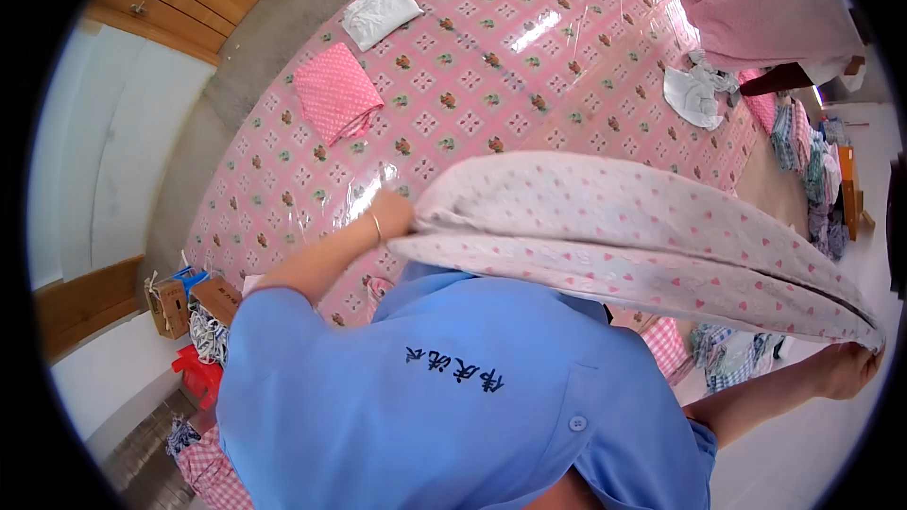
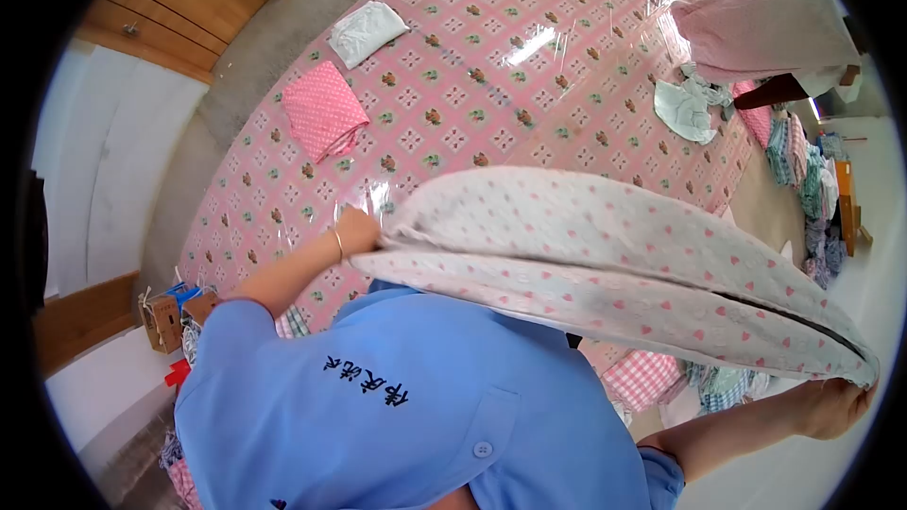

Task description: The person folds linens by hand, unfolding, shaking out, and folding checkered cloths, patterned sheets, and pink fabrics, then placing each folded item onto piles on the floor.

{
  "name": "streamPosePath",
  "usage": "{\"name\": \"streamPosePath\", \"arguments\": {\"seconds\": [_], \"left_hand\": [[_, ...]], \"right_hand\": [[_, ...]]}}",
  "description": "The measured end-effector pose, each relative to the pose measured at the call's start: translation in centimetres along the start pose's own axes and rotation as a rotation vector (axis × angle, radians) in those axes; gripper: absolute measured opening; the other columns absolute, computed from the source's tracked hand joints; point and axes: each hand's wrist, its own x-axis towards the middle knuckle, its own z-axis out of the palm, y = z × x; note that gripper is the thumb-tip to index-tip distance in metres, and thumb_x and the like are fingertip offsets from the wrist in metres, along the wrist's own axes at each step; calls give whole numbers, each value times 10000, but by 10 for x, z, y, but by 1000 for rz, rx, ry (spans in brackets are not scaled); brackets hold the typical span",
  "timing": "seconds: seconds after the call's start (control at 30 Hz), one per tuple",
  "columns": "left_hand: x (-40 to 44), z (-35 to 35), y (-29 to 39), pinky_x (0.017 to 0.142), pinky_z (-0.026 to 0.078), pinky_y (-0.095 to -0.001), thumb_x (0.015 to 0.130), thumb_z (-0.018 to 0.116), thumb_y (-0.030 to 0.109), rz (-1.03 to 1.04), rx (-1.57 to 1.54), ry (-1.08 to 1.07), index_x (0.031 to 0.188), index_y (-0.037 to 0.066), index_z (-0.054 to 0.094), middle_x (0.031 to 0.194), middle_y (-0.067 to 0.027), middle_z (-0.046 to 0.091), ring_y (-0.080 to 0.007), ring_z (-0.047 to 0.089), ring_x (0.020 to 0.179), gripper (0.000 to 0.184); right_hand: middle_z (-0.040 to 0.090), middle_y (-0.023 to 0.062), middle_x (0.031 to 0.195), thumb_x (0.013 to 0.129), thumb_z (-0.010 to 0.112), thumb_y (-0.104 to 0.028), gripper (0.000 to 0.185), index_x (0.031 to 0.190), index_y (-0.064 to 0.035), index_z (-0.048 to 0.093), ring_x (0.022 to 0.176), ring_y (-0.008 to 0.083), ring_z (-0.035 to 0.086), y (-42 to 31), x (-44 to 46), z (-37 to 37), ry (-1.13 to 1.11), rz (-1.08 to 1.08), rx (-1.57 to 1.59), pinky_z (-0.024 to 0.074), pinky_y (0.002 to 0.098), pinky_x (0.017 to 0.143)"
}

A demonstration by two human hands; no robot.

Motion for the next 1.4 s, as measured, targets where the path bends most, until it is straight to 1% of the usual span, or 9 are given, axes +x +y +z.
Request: {"name": "streamPosePath", "arguments": {"seconds": [0.17, 0.47, 0.63, 0.73, 0.87, 1.03, 1.1, 1.23, 1.4], "left_hand": [[-25, 3, 44, 572, 417, -397, 634, 590, 287, 101, -284, 306, 612, 89, 610, 728, -128, 577, -261, 567, 691, 200], [-11, 22, 26, 571, 426, -204, 843, 494, 277, 42, -2262, -440, 788, 63, 566, 708, 34, 553, -35, 505, 637, 232], [-11, 24, 37, 593, 439, -208, 837, 496, 230, -44, -2064, -544, 858, 32, 566, 776, 21, 565, -37, 507, 718, 211], [-10, 15, 35, 621, 437, -200, 808, 554, 214, 205, -1820, -466, 921, 21, 571, 821, 14, 576, -33, 507, 724, 225], [1, -37, 11, 574, 432, -202, 725, 621, 147, -217, -1826, 22, 832, 29, 599, 726, -3, 579, -59, 516, 649, 161], [25, -114, -77, 439, 377, -220, 717, 516, 136, -522, -1524, 461, 673, 67, 553, 590, 11, 509, -86, 476, 499, 89], [34, -140, -102, 402, 362, -228, 715, 514, 106, -301, -1449, 784, 668, 63, 551, 574, 19, 502, -74, 461, 469, 73], [26, -204, -127, 364, 327, -199, 749, 512, 100, -276, -1089, 571, 709, 62, 561, 598, 27, 517, -48, 446, 455, 75], [-3, -304, -131, 365, 330, -172, 785, 460, 68, -256, -965, 993, 822, 51, 562, 611, 38, 519, -19, 428, 456, 110]], "right_hand": [[621, 26, 899, 778, 506, -347, 319, 958, -104, 608, 761, 160, 577, 78, 39, 3, -86, -144, -250, 445, 249, 666], [584, 36, 1025, 791, 488, -345, 330, 1000, -112, 592, 874, 207, 558, 144, 69, 6, -165, -741, -714, 424, 278, 737], [562, 50, 1058, 805, 491, -310, 306, 1023, -113, 577, 913, 202, 545, 102, 43, -8, -194, -258, -457, 433, 254, 761], [548, 49, 1081, 808, 496, -272, 272, 1024, -126, 574, 927, 192, 541, 165, 79, -2, -178, -606, -702, 434, 246, 769], [544, 35, 1086, 797, 512, -233, 225, 1001, -167, 580, 942, 189, 536, 180, 90, 13, -241, -631, -772, 436, 254, 776], [559, 123, 995, 796, 543, -189, 318, 994, 60, 533, 856, 175, 561, 227, 86, 65, -342, -164, -17, 485, 249, 714], [572, 112, 965, 792, 545, -180, 304, 1004, 37, 540, 850, 176, 564, 213, 70, 82, -354, 50, 203, 479, 247, 709], [585, 94, 887, 793, 545, -154, 288, 1007, 39, 542, 759, 154, 568, 239, 61, 108, -466, 70, 119, 460, 238, 654], [579, 73, 866, 790, 554, -130, 259, 999, 21, 545, 733, 133, 550, 243, 54, 147, -451, 240, 354, 442, 224, 635]]}}
